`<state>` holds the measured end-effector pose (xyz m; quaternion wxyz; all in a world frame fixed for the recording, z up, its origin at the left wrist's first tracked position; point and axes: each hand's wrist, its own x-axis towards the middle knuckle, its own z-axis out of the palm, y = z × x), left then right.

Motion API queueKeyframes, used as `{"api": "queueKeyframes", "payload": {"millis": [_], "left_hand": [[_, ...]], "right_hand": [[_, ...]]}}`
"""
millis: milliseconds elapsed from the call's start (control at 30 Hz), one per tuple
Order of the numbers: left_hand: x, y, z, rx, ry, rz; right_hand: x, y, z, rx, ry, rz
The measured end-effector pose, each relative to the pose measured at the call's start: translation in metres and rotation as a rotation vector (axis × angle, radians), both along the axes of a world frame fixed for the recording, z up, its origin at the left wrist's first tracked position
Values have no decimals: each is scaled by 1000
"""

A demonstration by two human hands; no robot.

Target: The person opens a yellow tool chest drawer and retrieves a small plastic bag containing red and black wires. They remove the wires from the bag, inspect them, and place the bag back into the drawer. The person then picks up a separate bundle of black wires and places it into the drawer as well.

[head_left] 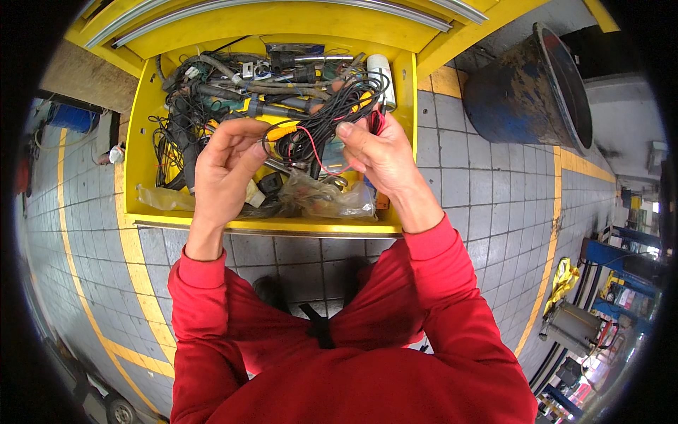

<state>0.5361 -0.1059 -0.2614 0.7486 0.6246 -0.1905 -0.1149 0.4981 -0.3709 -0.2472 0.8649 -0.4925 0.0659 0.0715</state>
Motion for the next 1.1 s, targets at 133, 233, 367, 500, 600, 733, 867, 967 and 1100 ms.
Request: {"api": "queueKeyframes", "payload": {"millis": [133,233,367,500,600,733,867,967,1100], "left_hand": [[0,0,0,-7,21,-5],[1,1,0,-12,32,-8],[2,4,-1,-19,33,-13],[3,7,-2,11,49,-14],[3,8,-1,51,53,-18],[13,20,5,149,-2,17],[43,63,14,116,-67,321],[58,95,14,84,-26,585],[62,116,11,134,-1,749]], "right_hand": [[1,-1,-6,-11,9,-11],[2,0,-11,-35,4,-6],[3,1,-14,-31,-28,5],[2,1,-12,12,-28,19],[3,1,-10,2,-34,23],[6,3,-12,3,-19,-17],[5,1,-12,-70,18,-150],[10,5,-14,-175,42,-183],[7,23,-17,-579,-62,-121]]}}
